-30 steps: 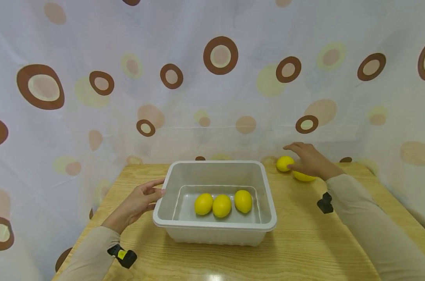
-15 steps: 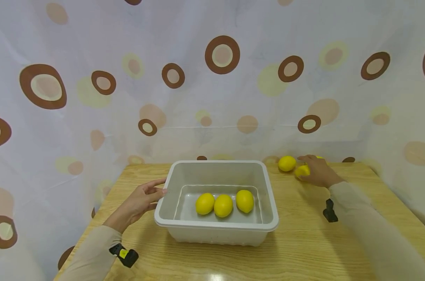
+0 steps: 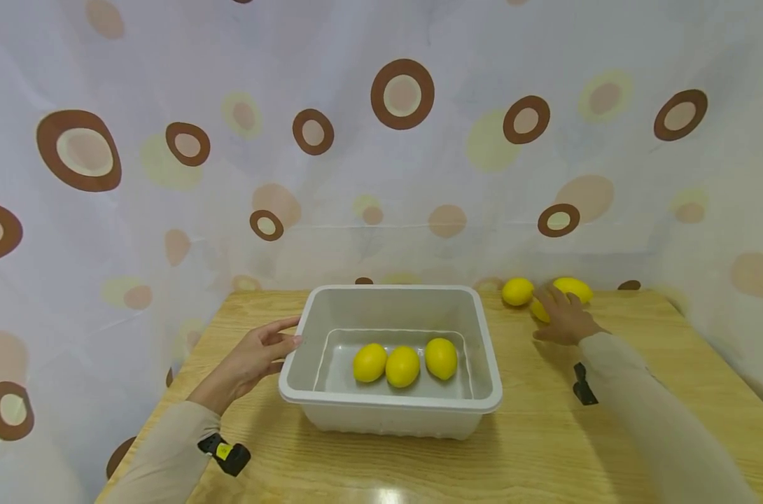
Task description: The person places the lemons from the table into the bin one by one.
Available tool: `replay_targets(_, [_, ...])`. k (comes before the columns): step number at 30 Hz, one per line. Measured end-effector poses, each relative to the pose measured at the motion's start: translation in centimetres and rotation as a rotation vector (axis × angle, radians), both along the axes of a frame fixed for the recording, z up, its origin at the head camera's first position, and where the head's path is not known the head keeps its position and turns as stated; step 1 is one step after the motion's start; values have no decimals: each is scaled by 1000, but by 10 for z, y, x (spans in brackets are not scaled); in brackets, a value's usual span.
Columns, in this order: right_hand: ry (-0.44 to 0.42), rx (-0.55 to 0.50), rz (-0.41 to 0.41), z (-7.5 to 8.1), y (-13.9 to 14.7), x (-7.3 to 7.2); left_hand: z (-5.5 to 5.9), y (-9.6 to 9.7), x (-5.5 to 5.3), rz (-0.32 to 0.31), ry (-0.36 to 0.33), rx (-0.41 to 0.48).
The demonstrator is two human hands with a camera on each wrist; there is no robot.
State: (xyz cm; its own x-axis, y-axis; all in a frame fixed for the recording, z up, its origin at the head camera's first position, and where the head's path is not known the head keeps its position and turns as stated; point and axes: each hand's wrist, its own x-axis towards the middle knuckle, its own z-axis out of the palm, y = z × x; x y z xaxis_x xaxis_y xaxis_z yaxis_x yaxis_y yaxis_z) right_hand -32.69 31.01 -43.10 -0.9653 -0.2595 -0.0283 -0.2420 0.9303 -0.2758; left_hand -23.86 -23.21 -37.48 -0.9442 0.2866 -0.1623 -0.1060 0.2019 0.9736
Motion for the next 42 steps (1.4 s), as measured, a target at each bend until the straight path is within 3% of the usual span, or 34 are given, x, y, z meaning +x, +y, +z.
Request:
replay_targets(4, [-7, 16, -13, -3, 1, -1, 1, 0, 0, -2, 2, 7])
replay_targets(17, [199, 68, -32, -20, 6, -7, 3, 0, 3, 3, 0, 1])
replay_targets(25, [177, -10, -12, -23, 5, -7, 4, 1, 3, -2, 4, 2])
replay_targets(42, [274, -35, -34, -31, 3, -2, 5, 1, 3, 0, 5, -5])
